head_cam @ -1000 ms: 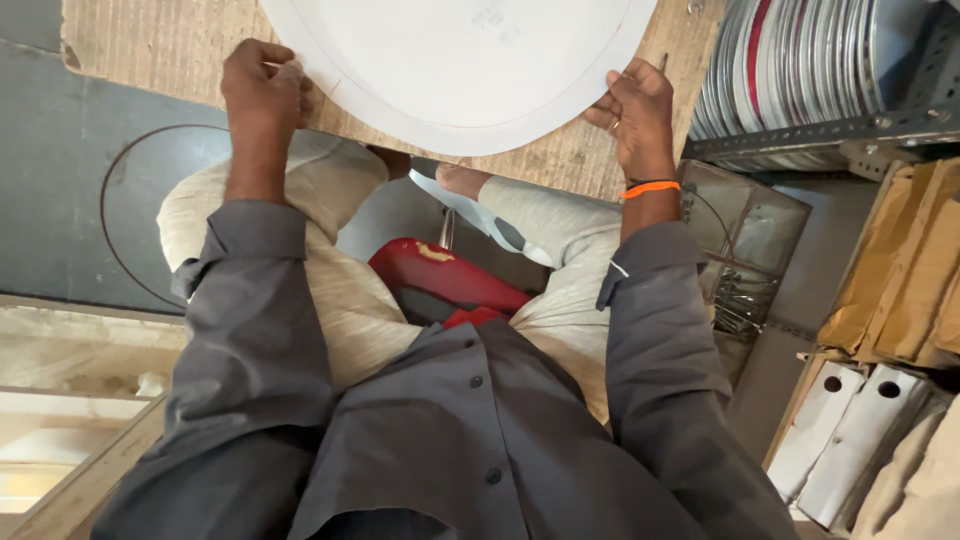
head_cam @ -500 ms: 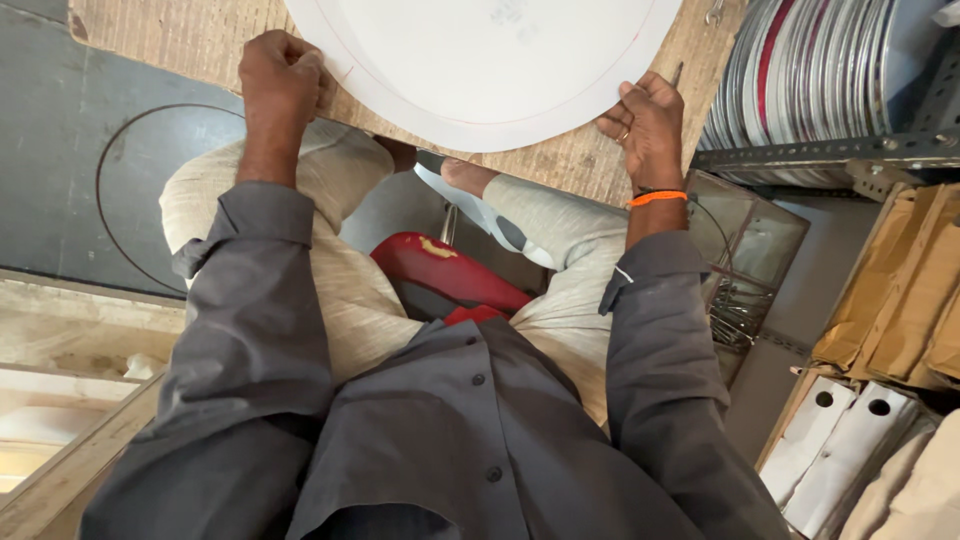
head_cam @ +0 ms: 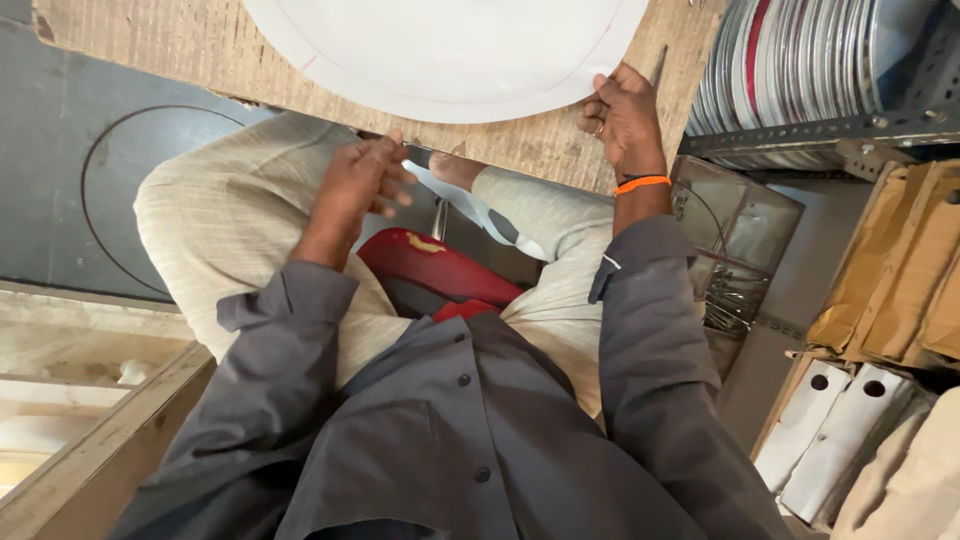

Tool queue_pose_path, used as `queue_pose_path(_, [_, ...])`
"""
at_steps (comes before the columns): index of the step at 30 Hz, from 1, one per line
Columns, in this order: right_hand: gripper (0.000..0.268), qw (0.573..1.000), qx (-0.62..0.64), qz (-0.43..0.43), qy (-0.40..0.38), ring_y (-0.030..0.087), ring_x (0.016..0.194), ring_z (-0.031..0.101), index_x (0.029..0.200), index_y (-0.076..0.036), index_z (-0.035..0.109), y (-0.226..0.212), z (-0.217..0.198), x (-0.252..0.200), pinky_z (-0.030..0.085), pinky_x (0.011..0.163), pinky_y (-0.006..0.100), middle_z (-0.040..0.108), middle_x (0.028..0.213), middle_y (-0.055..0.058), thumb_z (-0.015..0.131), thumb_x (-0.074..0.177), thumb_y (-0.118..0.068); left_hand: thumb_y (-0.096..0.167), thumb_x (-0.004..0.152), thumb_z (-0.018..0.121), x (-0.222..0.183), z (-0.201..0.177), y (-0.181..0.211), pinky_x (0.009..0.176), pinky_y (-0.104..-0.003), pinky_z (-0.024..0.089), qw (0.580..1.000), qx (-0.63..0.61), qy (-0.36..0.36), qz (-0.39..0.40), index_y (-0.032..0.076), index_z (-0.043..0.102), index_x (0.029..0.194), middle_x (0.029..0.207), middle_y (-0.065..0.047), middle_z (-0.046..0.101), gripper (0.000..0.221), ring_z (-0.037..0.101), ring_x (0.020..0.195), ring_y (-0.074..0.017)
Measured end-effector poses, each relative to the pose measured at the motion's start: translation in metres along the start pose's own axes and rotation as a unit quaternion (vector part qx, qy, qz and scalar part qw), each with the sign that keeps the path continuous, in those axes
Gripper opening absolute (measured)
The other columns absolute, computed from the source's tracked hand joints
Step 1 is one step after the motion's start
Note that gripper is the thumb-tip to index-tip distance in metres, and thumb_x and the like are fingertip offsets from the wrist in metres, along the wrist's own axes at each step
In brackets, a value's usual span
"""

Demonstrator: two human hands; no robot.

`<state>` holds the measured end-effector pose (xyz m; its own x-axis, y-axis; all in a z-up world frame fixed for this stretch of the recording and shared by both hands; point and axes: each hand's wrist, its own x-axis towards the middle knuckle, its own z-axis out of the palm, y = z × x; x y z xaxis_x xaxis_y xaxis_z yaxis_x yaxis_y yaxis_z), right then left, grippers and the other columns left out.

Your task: The person cuts a large piece of white paper with a pair of shears while holding it by hand on a wooden surface.

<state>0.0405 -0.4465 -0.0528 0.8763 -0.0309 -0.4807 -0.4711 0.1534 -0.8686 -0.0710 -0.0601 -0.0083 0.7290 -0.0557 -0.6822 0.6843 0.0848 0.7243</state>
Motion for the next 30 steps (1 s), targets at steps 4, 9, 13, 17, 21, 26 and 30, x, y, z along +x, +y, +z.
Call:
queue_pose_path(4, [0.01,0.999,-0.034,-0.003,-0.009,0.011,0.063,0.065,0.108,-0.002,0.067,-0.003,-0.001,-0.005,0.06,0.053,0.029,0.069,0.082,0.005,0.065,0.105,-0.011,0.029,0.102,0.054,0.008,-0.006,0.0,0.048,-0.025,0.051,0.991,-0.121,-0.002,0.051,0.004,0.063,0.12,0.094,-0.012,0.077,0.032,0.069,0.062,-0.013])
queue_pose_path(9, [0.011,0.997,-0.064,-0.018,-0.026,0.009,0.064,0.066,0.109,-0.004,0.067,-0.004,-0.003,-0.007,0.062,0.056,0.027,0.071,0.084,0.004,0.063,0.105,-0.013,0.015,0.1,0.049,0.011,-0.01,0.009,0.051,-0.027,0.055,0.973,-0.216,0.003,0.08,0.001,0.062,0.114,0.098,-0.012,0.076,0.024,0.073,0.071,-0.0158])
queue_pose_path(13, [0.011,0.995,-0.099,0.007,-0.02,0.009,0.059,0.065,0.103,-0.005,0.066,-0.009,-0.003,-0.007,0.06,0.053,0.026,0.072,0.08,0.004,0.064,0.103,-0.017,0.015,0.098,0.046,0.006,-0.013,0.014,0.048,-0.028,0.058,0.952,-0.293,-0.029,0.078,0.001,0.061,0.108,0.094,-0.011,0.075,0.023,0.077,0.068,-0.0173])
queue_pose_path(17, [0.016,0.98,-0.195,-0.028,0.006,0.01,0.058,0.064,0.096,-0.004,0.065,-0.015,-0.006,-0.011,0.055,0.05,0.024,0.071,0.078,0.005,0.067,0.104,-0.017,0.016,0.103,0.061,0.021,-0.008,0.008,0.037,-0.025,0.044,0.968,-0.241,0.027,0.065,0.003,0.063,0.093,0.08,-0.012,0.074,0.016,0.064,0.051,-0.0141])
queue_pose_path(21, [0.012,0.95,-0.255,-0.134,0.116,0.012,0.06,0.065,0.097,-0.005,0.064,-0.015,-0.046,-0.03,0.052,0.05,0.026,0.069,0.076,0.004,0.069,0.101,-0.015,0.012,0.1,0.066,0.02,-0.007,0.0,0.038,-0.023,0.039,0.976,-0.189,0.028,0.104,0.005,0.067,0.087,0.073,-0.008,0.071,0.015,0.057,0.049,-0.0101])
queue_pose_path(26, [0.029,0.811,-0.474,-0.257,0.229,0.022,0.077,0.067,0.107,-0.003,0.061,0.003,-0.077,-0.082,0.055,0.069,0.037,0.068,0.089,0.009,0.083,0.095,-0.018,0.01,0.095,0.069,0.021,0.0,-0.005,0.038,-0.022,0.038,0.988,-0.143,0.016,0.056,0.006,0.067,0.083,0.069,-0.006,0.071,0.013,0.056,0.048,-0.0083])
queue_pose_path(30, [0.051,0.791,-0.52,-0.212,0.24,0.027,0.086,0.062,0.114,-0.003,0.057,0.016,-0.046,-0.106,0.053,0.076,0.042,0.063,0.098,0.013,0.093,0.085,-0.023,0.011,0.094,0.07,0.023,0.006,-0.008,0.036,-0.022,0.038,0.993,-0.113,-0.013,0.016,0.004,0.072,0.084,0.065,-0.006,0.068,0.012,0.056,0.044,-0.0094])
